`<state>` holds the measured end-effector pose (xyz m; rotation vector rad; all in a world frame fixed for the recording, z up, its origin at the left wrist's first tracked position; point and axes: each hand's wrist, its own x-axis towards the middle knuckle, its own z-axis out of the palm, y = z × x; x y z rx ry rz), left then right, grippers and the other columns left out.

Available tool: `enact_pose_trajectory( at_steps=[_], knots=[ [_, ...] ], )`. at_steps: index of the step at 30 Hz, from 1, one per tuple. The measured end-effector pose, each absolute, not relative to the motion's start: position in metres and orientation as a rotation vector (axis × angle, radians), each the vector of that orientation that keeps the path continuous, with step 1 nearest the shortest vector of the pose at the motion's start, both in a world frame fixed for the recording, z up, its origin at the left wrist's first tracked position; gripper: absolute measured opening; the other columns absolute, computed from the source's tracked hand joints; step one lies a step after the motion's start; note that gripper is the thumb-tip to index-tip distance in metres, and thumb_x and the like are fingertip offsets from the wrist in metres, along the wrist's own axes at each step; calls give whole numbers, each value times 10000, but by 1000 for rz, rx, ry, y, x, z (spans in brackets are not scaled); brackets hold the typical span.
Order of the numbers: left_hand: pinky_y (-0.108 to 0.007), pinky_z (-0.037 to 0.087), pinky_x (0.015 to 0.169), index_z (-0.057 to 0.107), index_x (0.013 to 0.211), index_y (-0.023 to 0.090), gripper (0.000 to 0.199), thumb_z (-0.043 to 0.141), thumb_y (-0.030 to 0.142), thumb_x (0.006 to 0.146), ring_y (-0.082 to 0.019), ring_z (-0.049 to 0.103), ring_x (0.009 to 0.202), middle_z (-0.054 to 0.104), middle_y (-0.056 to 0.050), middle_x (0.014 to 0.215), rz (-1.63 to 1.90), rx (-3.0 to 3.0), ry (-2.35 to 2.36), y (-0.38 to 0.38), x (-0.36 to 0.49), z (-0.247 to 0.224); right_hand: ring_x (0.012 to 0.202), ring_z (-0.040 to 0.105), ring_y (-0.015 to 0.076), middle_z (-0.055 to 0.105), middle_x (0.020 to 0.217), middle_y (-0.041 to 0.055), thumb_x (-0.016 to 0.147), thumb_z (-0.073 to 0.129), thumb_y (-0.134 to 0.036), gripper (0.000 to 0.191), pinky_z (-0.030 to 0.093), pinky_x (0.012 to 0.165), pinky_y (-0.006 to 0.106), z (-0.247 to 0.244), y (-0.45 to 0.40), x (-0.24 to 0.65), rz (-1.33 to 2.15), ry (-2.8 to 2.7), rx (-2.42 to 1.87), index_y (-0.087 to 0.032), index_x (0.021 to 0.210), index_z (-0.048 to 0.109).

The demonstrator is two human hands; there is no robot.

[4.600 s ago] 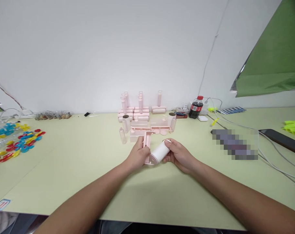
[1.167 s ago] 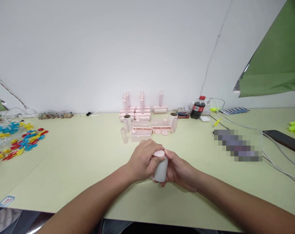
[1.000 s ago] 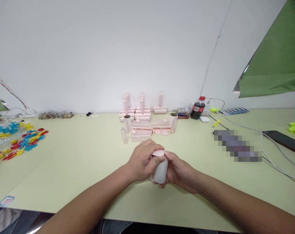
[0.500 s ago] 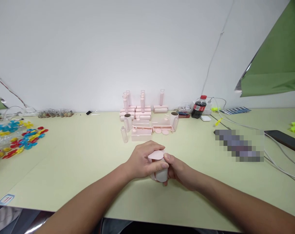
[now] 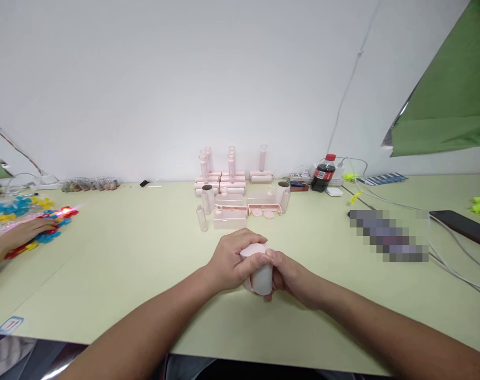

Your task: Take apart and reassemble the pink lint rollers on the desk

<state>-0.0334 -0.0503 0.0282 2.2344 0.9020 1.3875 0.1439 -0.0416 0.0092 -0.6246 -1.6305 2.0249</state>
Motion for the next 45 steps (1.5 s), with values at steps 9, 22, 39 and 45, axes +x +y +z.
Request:
enact_pose_trajectory(
  at_steps=[9,22,39,45],
  knots=[
    [-310,511,693,671,975,162,330,539,451,885,-179,626,769,686,-81,845,1423,2211,878,-50,-30,27,700,568,159,614,838,83,882,374,-678,601,479,570,260,10,-42,145,2009,-1661,-614,-129,947,609],
    [-313,495,698,671,970,159,511,309,520,966,-182,613,788,659,-84,831,1403,2146,905,-50,-29,27,613,545,148,608,750,66,867,330,-721,647,482,555,276,13,-43,144,1983,-1657,-705,-139,831,611],
    [-318,494,714,673,938,161,556,290,563,957,-185,618,786,670,-79,829,1393,2095,969,-51,-27,29,584,536,137,605,741,74,874,270,-733,688,480,556,278,16,-42,143,1997,-1694,-730,-133,802,600],
    [-310,489,705,670,925,166,529,304,546,960,-179,614,775,663,-71,816,1398,2101,955,-51,-26,30,561,534,135,610,723,72,860,268,-751,706,482,556,286,16,-42,144,1987,-1708,-749,-133,796,604]
  ],
)
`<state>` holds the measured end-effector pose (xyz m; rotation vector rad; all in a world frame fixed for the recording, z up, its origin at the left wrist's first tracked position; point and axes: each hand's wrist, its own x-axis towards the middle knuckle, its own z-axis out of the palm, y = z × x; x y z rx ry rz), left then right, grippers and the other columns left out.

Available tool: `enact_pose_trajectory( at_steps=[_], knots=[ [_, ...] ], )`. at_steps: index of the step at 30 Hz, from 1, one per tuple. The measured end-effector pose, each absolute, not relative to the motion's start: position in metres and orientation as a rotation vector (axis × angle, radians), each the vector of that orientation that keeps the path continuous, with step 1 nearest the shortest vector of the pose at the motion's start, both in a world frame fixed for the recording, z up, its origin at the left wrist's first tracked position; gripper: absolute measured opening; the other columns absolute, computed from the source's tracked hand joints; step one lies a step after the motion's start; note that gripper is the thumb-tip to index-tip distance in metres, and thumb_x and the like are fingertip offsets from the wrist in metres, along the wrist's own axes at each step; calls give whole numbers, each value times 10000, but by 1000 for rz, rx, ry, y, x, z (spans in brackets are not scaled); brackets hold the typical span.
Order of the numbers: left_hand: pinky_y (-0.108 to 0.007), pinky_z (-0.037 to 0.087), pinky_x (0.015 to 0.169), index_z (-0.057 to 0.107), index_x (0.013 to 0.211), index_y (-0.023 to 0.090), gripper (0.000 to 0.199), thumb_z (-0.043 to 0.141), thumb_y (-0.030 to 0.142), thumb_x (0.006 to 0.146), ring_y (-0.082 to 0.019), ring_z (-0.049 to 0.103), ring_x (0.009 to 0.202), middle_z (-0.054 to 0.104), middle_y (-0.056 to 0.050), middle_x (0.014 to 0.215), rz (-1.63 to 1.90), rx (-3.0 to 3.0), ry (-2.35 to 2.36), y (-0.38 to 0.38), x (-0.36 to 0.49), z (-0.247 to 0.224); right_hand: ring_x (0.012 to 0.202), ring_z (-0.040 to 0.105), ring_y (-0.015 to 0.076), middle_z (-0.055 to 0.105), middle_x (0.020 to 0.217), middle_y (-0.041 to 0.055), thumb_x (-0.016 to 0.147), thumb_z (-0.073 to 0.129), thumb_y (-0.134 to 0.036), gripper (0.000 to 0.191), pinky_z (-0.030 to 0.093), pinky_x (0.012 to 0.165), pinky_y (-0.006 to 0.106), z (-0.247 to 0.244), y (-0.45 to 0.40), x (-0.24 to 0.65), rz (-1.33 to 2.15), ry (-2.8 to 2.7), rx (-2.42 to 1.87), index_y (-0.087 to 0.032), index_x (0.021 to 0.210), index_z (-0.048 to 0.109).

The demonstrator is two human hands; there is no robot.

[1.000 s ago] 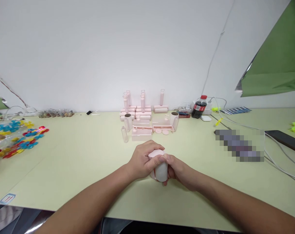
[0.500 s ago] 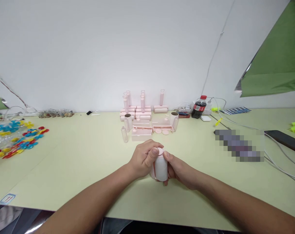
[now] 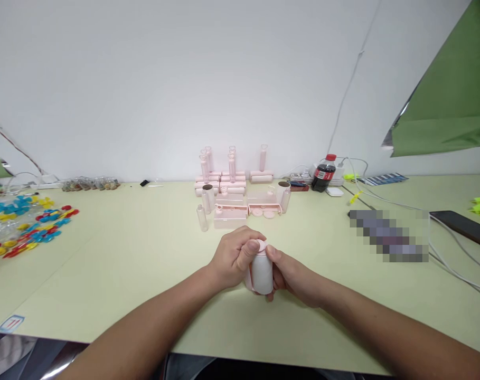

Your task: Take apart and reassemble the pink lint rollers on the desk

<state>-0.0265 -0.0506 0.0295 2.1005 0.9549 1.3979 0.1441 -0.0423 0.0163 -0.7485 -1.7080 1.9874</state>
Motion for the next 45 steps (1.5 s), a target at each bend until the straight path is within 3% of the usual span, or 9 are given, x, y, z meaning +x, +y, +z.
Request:
enact_pose_trajectory(
  at_steps=[13,16,19,22,26,29,35,41,45],
  knots=[
    [-294,476,696,646,916,174,451,338,500,962,-163,597,759,628,-56,827,1381,2070,1012,-50,-27,26,565,543,141,581,689,60,877,215,-738,708,464,535,279,8,-41,146,1926,-1749,-786,-139,767,577],
    [-304,481,710,640,925,178,443,349,510,956,-169,598,769,629,-59,840,1380,2043,1059,-50,-27,24,567,515,130,569,719,36,838,422,-705,569,428,483,251,7,-40,144,1830,-1818,-735,-153,849,558],
    [-314,477,736,619,978,181,420,342,496,961,-176,590,805,624,-63,881,1395,2054,1095,-49,-28,22,533,443,96,536,686,-22,753,695,-456,364,365,459,216,6,-39,142,1669,-1870,-829,-183,927,529],
    [-314,463,733,556,1080,190,351,382,465,948,-169,555,802,583,-61,924,1584,2068,1175,-44,-37,26,539,440,102,526,671,-37,753,683,-326,270,357,483,227,5,-36,141,1585,-1800,-958,-202,917,508],
    [-282,435,664,472,1056,213,290,592,329,818,-153,503,771,512,-37,948,1948,1841,1645,-26,-74,44,681,522,165,578,784,3,726,694,-380,331,413,586,280,4,-27,144,1525,-1612,-1043,-198,951,533],
    [-280,429,645,447,1080,220,388,601,222,724,-182,519,861,525,-50,1054,1682,1763,1991,-11,-109,58,720,516,168,583,810,12,707,711,-436,383,410,650,296,4,-21,145,1537,-1443,-1035,-182,944,551],
    [-318,455,741,474,1156,214,437,573,371,759,-232,572,995,566,-82,1191,906,1755,2001,-2,-142,61,700,475,140,553,800,-7,689,748,-413,417,378,621,258,6,-17,147,1568,-1229,-979,-188,980,552],
    [-300,427,647,559,931,212,232,505,403,811,-208,595,786,638,-45,936,653,1864,1969,-1,-145,56,682,472,142,563,810,2,666,756,-407,471,386,584,248,9,-17,146,1615,-1114,-914,-195,1024,537],
    [-279,395,615,507,828,216,213,481,427,846,-174,552,705,612,-10,830,735,2052,1831,-7,-130,59,691,487,149,585,819,16,650,767,-398,470,398,589,256,9,-16,146,1651,-1050,-888,-190,1011,550]
  ],
)
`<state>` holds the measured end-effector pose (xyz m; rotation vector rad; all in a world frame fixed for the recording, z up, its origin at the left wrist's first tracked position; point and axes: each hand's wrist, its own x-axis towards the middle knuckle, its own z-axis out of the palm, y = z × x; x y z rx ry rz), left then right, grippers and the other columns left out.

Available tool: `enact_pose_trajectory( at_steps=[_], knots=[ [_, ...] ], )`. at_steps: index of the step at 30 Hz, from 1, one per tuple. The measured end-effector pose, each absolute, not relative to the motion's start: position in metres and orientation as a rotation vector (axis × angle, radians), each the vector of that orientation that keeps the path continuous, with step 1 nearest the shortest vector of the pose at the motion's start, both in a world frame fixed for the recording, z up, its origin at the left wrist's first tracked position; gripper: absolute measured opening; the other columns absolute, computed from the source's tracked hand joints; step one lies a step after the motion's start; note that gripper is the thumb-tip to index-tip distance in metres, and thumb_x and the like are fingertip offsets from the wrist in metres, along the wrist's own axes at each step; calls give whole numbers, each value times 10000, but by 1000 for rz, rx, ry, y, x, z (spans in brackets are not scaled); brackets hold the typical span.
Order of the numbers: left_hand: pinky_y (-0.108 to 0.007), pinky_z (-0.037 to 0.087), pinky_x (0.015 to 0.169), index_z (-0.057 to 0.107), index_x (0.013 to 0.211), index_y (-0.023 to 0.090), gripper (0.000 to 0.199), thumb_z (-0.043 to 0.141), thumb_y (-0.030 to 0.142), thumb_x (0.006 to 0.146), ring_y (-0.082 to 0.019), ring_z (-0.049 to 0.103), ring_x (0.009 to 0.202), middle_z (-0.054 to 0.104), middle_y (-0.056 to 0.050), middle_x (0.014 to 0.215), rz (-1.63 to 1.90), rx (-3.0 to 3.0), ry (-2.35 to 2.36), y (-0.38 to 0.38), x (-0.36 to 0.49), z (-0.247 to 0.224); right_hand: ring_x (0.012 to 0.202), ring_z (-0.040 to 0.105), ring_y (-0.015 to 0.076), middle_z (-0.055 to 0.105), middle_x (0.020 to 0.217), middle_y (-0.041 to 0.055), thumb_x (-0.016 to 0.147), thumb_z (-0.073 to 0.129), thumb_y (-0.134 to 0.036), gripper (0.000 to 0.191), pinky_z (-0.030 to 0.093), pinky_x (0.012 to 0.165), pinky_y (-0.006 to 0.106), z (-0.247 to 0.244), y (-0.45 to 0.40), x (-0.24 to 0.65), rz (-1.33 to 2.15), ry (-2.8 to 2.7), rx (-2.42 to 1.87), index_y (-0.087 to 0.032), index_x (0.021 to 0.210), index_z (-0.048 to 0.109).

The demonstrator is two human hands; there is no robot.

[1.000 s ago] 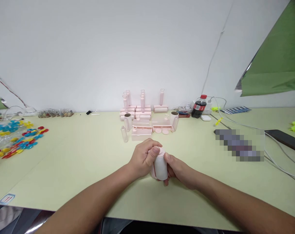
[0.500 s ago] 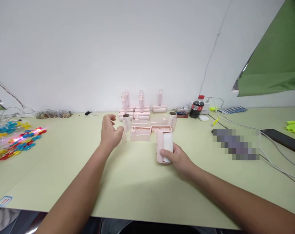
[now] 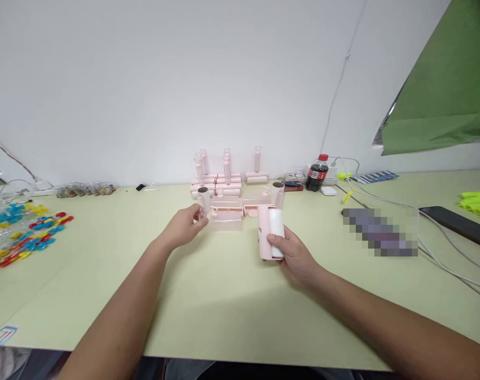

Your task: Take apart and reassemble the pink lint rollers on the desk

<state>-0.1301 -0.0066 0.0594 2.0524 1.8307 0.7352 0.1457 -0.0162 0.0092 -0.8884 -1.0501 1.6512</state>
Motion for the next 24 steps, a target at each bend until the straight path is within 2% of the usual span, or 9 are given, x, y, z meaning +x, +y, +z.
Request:
enact_pose_trajectory(
  at_steps=[3,6,10,16,24],
  knots=[
    [-259,390,625,455,798,211,185,477,384,861,-142,505,680,548,13,755,842,2203,1556,-18,-104,57,700,494,145,591,819,10,625,791,-358,481,395,593,247,9,-16,145,1682,-1019,-842,-191,1015,563],
    [-249,382,619,462,811,204,128,501,321,845,-126,466,656,513,20,737,802,2299,1326,-30,-77,50,692,496,142,593,816,5,626,791,-324,463,387,583,240,8,-16,146,1717,-1019,-794,-196,1013,573],
    [-251,374,610,537,909,190,217,507,404,884,-131,470,667,522,1,777,787,2390,1181,-38,-57,42,702,505,147,600,823,4,653,769,-308,429,393,594,241,5,-16,147,1758,-1048,-735,-206,1025,583],
    [-258,390,666,608,1103,198,350,486,470,920,-149,530,738,583,-28,831,830,2476,1165,-32,-61,37,681,484,132,589,799,-8,664,761,-302,420,372,572,226,2,-17,149,1765,-1072,-721,-211,1037,591],
    [-250,402,637,631,1164,225,376,503,470,908,-146,560,720,585,-30,831,754,2574,1279,-32,-63,35,759,524,156,620,899,8,663,761,-307,487,397,625,241,4,-17,148,1709,-1143,-816,-217,1098,562]
  ],
)
